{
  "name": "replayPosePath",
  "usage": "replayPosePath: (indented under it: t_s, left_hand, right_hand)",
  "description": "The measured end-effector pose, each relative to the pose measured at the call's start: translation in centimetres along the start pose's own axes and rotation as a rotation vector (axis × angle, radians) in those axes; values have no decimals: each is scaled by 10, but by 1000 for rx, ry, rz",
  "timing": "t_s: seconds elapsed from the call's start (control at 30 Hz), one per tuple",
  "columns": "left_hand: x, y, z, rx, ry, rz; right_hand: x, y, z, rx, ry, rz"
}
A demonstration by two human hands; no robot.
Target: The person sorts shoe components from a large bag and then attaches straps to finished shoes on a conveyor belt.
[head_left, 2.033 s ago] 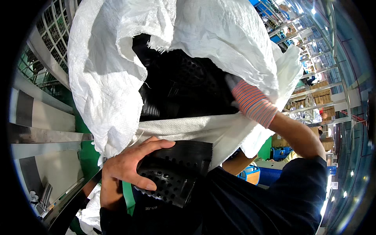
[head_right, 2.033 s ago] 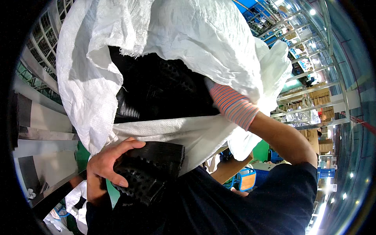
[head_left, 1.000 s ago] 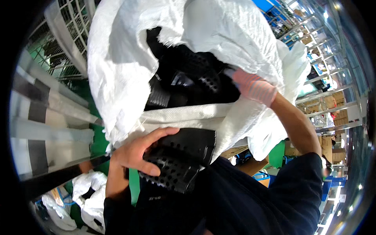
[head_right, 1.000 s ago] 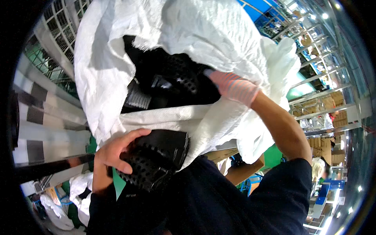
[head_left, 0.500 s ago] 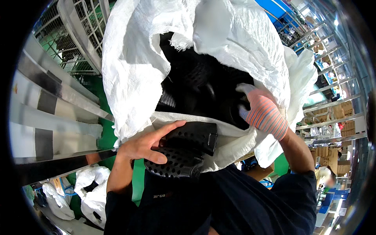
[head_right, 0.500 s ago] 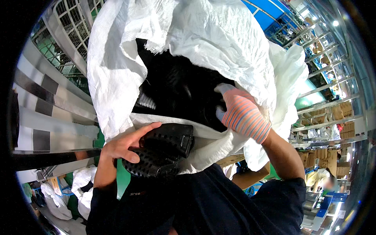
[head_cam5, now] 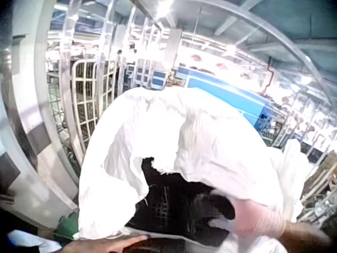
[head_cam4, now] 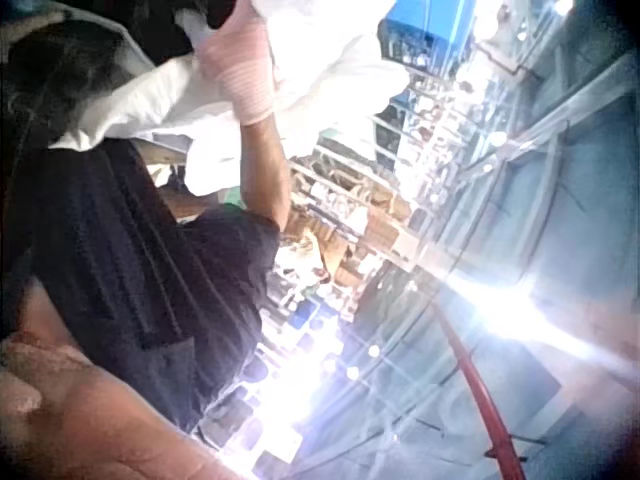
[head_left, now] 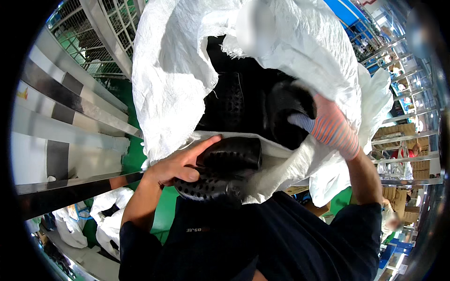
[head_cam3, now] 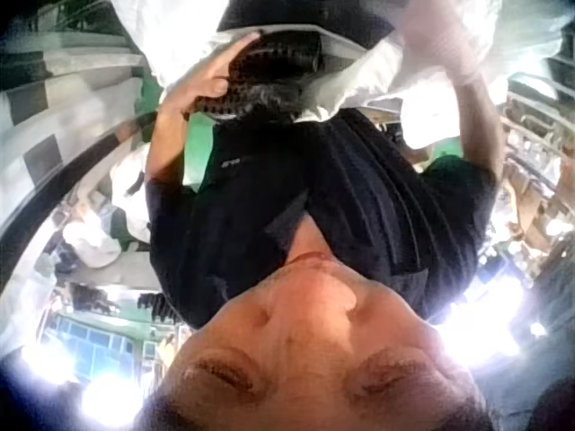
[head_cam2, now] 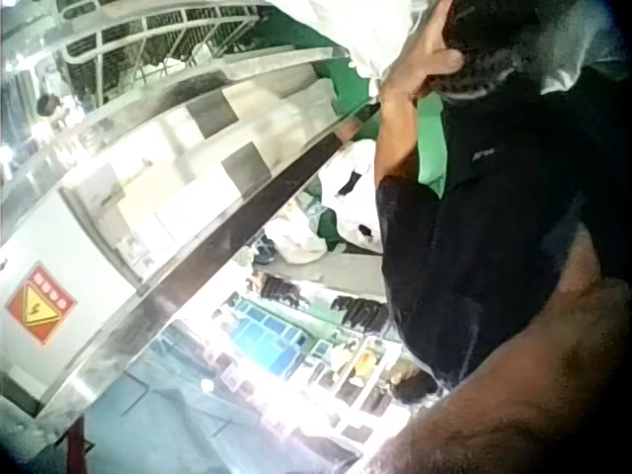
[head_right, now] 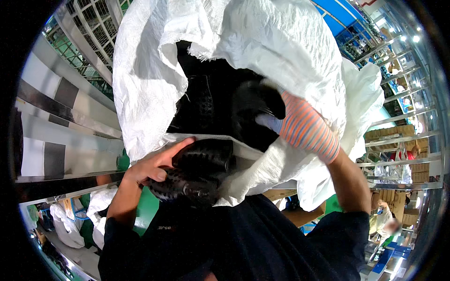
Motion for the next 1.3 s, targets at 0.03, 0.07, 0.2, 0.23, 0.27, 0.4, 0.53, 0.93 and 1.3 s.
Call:
replayPosePath:
  t_s: [0.03,0.07,0.2,0.23,0.27,0.4,0.53,0.93,1.3]
  left_hand:
    - [1,-1,2,18,-13,-99]
    - [4,-3,3,34,-26,-198]
    - [3,-17,2,66,-24,-413]
    - [8,-19,0,54,-16,-450]
    - [11,-20,-3,26,-20,-474]
    - [12,-16,-9,17,16,-524]
    - [13,-13,-8,-32,-5,-556]
    - [22,9,-29,-21,19,-369]
    - [33,17,-33,117,-27,-387]
  right_hand:
    - [14,2,-2,-170,87,-126]
    - [31,-2,-9,-312,221,-268]
    - [73,-48,-40,-257,426,-538]
    - [70,-61,-47,-215,455,-571]
    - [67,-64,-49,-168,450,-492]
    - [78,-43,-60,143,470,-537]
    - [46,-21,-44,310,357,-285]
    - [-23,-51,-72,185,-176,691]
    - [-3,-69,-78,109,106,419]
Point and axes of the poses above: each hand's wrist, its own z-axis towards the middle knuckle, its own y-axis out of the back of the hand, x = y × z, the point moved 6 cm from there along z, towards the middle knuckle, and after that the axes turned 2 degrees about -x, right-handed, at the moved point
